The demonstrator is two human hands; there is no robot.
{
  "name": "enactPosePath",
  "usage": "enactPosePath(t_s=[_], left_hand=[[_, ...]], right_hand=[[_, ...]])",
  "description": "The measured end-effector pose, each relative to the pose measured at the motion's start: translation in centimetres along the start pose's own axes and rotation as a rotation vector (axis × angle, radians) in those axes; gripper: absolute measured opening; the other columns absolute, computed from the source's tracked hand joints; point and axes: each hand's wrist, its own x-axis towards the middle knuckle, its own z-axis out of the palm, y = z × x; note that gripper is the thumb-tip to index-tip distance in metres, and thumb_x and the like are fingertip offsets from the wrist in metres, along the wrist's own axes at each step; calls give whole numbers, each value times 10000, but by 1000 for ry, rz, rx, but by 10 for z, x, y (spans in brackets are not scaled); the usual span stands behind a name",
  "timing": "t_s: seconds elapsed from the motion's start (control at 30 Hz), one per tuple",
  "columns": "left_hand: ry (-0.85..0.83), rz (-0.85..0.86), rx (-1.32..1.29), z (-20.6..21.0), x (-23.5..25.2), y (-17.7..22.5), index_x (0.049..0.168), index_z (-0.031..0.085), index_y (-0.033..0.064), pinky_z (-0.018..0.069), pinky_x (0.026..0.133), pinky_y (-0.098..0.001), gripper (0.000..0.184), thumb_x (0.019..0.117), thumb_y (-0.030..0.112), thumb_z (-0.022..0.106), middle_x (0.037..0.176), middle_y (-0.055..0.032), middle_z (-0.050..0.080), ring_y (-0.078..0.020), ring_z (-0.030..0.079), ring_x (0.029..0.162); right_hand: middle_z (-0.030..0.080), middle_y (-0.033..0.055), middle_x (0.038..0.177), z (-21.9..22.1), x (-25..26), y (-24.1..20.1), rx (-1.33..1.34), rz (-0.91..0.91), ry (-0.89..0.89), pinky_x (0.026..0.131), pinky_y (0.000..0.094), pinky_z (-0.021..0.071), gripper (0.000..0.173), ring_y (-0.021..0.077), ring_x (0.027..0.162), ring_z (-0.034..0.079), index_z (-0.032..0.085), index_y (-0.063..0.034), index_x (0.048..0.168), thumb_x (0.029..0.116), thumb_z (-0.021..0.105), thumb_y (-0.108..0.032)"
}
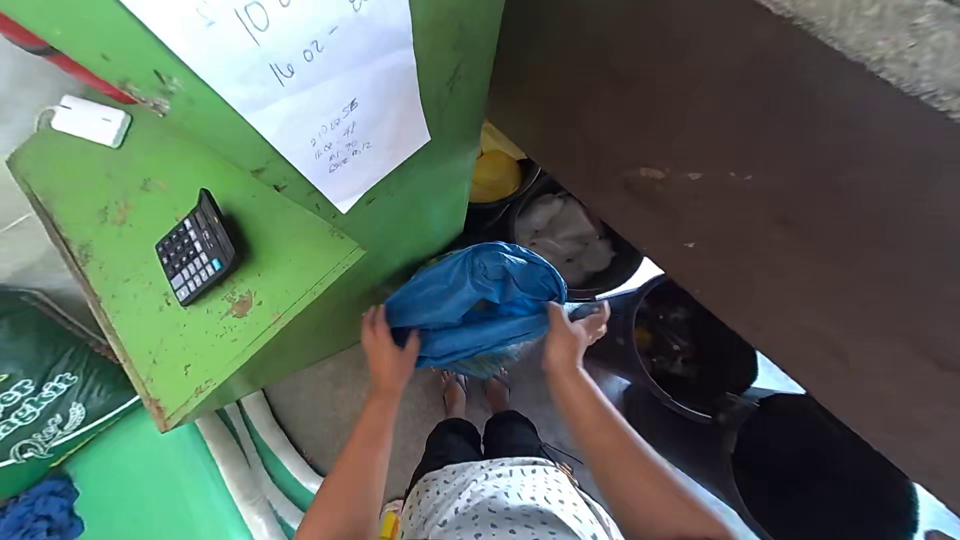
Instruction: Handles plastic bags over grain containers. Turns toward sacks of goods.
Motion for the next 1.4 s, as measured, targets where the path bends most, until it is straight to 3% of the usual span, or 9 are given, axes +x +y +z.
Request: enactPosePath(t_s=[0.1, 0.23, 0.4, 0.63, 0.87, 0.97, 1.07, 1.23, 1.4], left_hand=[[-44, 227, 159, 38, 18, 30, 1495, 484, -31, 238, 1152, -761, 1026, 750, 575, 845, 1562, -406, 328, -613, 284, 1459], [-312, 181, 145, 72, 55, 52, 1353, 683, 126, 118, 1213, -723, 420, 935, 134, 728, 1567, -234, 458, -459, 267, 1533], [-477, -331, -216, 62, 114, 16, 1367, 578, -13, 490, 1021, -605, 503, 1125, 388, 394, 1261, -297, 644, -433, 631, 1178], [-174, -865, -518, 86, 116, -19, 1342, 586, -34, 484, 1003, -609, 520, 1072, 407, 537, 1319, -278, 612, -409, 589, 1226], [-208, 5, -30, 35, 36, 33, 1358, 598, -53, 367, 1172, -594, 458, 993, 224, 612, 1442, -286, 544, -432, 485, 1389], [-596, 265, 114, 50, 13, 56, 1368, 656, 80, 237, 1226, -632, 394, 1082, 280, 473, 1502, -167, 556, -358, 432, 1470], [-851, 303, 399, 64, 2, 36, 1457, 582, 134, 42, 1258, -654, 566, 1106, 499, 330, 1578, -134, 484, -363, 218, 1575], [-1062, 28, 626, 40, -38, -46, 1366, 636, 12, -59, 1283, -575, 613, 1107, 477, 332, 1527, -155, 538, -327, 194, 1586], [-233, 209, 151, 29, -91, -54, 1332, 651, 6, 373, 1080, -724, 535, 913, 332, 720, 1411, -280, 589, -501, 505, 1365]], right_hand=[[168, 357, 1618, 40, -37, 9, 72, 344, 20, 1135, 586, 390, 1257, 491, 1458, 308, -15, -44, 1635, 798, 879, -328], [413, 272, 1533, 77, -27, 38, 288, 409, -11, 1043, 552, 501, 978, 388, 1343, 518, 85, -93, 1615, 875, 710, 42], [703, 63, 981, -10, 30, 70, 580, 268, -498, 753, 383, 612, 304, 155, 880, 699, 535, -54, 1234, 956, 412, -27], [591, 198, 1334, -95, 95, 84, -71, 302, -316, 886, 457, 548, 513, 275, 1111, 627, 413, -57, 1511, 1004, 491, -71], [330, 283, 1611, -33, 27, -19, -860, -437, -535, 1212, 693, 182, 968, 484, 1522, 231, 441, -46, 1537, 791, 825, -527], [325, 303, 1614, 32, 14, -13, -1081, -589, -785, 1211, 730, 29, 791, 486, 1556, 134, 424, -10, 1542, 950, 692, -462], [700, 251, 1181, 73, 51, -19, -1080, -572, -672, 1093, 644, 412, 389, 433, 1211, 631, 660, -1, 1228, 1104, 435, -293], [689, 255, 1211, 79, 113, -45, -742, -292, -408, 951, 688, 492, 357, 462, 1165, 648, 670, -52, 1246, 1093, 425, -261], [579, 259, 1381, 52, 87, -27, -506, -274, -409, 1055, 670, 436, 747, 459, 1286, 547, 455, -81, 1490, 891, 780, -388]])
